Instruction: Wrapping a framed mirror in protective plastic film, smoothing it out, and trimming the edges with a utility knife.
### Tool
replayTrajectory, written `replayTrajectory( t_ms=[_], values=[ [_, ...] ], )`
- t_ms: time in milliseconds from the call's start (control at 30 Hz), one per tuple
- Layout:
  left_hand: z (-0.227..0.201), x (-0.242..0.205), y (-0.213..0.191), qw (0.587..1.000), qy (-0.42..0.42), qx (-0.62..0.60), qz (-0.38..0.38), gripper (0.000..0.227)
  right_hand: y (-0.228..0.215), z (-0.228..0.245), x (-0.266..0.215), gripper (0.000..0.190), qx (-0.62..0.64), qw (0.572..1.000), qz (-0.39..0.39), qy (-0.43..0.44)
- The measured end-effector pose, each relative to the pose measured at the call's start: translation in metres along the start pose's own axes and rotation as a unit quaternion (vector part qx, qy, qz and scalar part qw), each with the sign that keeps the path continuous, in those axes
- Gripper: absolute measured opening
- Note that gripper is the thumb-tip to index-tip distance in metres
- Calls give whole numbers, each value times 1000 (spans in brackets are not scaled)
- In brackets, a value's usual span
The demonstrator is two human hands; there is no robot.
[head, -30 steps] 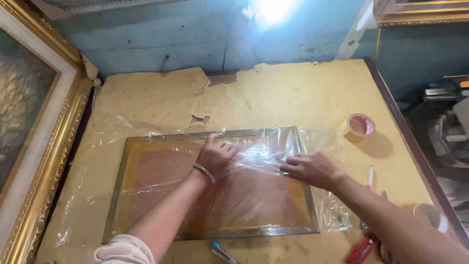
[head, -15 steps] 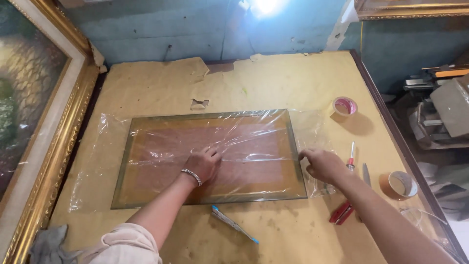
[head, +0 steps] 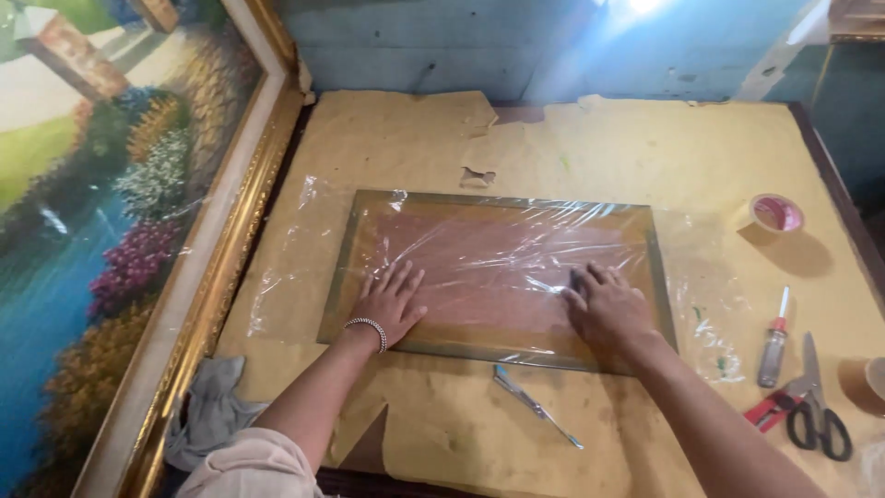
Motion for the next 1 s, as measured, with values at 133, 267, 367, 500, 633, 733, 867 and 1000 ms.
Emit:
replayTrajectory(
  t_ms=[133, 267, 367, 500, 633, 733, 867, 1000],
  values=[
    [57, -12, 39, 987, 9, -5, -161, 54, 5, 40, 9, 46, 12, 997, -76, 5],
    [124, -36, 35, 953, -60, 18, -295, 63, -8, 123, -6, 49, 24, 990, -110, -86],
    [167, -21, 50, 971, -37, -22, -235, 70, -3, 169, -4, 58, 48, 989, -67, -126],
    [171, -16, 39, 980, 52, 1, -191, 63, 12, 198, 9, 56, 61, 990, -49, -114],
    [180, 15, 52, 990, 33, 26, -138, 59, 48, 189, 37, 39, 12, 975, -175, -134],
    [170, 18, 31, 985, 49, 34, -163, 54, 60, 175, 57, 26, -9, 964, -233, -130],
    [150, 8, -7, 965, 83, -12, -248, 57, 34, 170, 62, 9, 62, 941, -299, -146],
    [137, 18, -15, 948, 114, 18, -296, 77, 6, 178, 46, 8, 65, 918, -367, -136]
  ],
)
Point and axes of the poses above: each hand's wrist, its own x-axis towards the middle knuckle, its own y-axis out of the palm, z = x × y, the point moved 1 cm from there along x, towards the middle knuckle, and after that the axes turned 7 degrees about y, right-handed, at the moved point
